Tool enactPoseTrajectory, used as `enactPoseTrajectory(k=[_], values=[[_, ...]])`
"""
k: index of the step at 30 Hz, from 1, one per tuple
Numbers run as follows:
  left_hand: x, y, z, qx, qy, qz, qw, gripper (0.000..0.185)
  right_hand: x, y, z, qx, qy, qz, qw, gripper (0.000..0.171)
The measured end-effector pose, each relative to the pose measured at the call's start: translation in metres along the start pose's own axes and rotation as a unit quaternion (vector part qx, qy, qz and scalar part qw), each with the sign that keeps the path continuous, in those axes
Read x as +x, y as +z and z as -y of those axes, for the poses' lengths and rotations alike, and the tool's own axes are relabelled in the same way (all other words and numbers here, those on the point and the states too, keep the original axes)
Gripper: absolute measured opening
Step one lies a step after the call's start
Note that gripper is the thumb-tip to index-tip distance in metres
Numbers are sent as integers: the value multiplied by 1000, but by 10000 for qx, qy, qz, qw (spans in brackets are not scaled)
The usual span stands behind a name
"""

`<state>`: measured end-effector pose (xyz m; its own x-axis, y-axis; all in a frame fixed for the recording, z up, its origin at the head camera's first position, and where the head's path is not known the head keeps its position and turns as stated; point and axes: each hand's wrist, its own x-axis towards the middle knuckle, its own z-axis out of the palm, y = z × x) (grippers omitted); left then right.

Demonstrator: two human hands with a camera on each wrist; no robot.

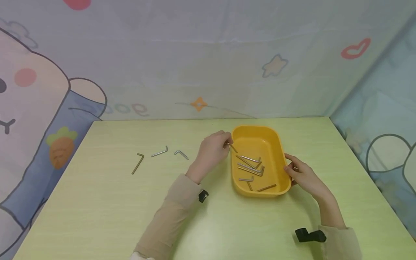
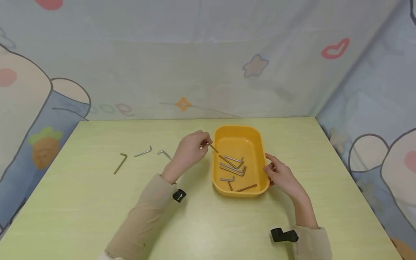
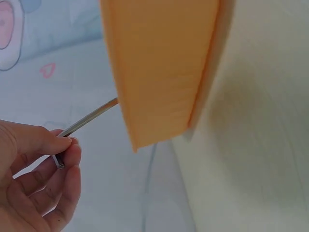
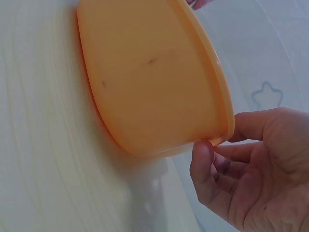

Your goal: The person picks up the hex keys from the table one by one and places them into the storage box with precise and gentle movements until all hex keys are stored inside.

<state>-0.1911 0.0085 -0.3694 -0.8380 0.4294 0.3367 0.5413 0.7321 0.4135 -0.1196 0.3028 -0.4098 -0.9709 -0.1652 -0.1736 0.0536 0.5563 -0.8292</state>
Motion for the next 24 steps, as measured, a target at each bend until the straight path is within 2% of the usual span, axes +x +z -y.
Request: enactPoseTrajectory(k=[4, 8, 13, 17, 21, 24], values=[[12, 11, -3, 69, 123, 316, 9994, 18, -1, 0, 0, 29, -8, -8, 10000, 57], [22, 25, -4, 442, 293, 643, 9965, 18, -1, 0, -1, 35, -24, -13, 10000, 56], [30, 39, -4, 1206, 668, 690, 9880, 18, -1, 1, -1, 13, -24, -10, 10000, 57], [39, 45, -9, 1563, 919, 728, 9807, 20, 0, 0, -1, 4, -37, -4, 10000, 57], [46, 47, -14, 1483, 893, 1031, 9795, 28, 0, 0, -1, -28, -42, -18, 10000, 56], [48, 48, -14, 1149, 706, 1238, 9831, 34, 1, 1, 0, -23, -55, -16, 10000, 56]])
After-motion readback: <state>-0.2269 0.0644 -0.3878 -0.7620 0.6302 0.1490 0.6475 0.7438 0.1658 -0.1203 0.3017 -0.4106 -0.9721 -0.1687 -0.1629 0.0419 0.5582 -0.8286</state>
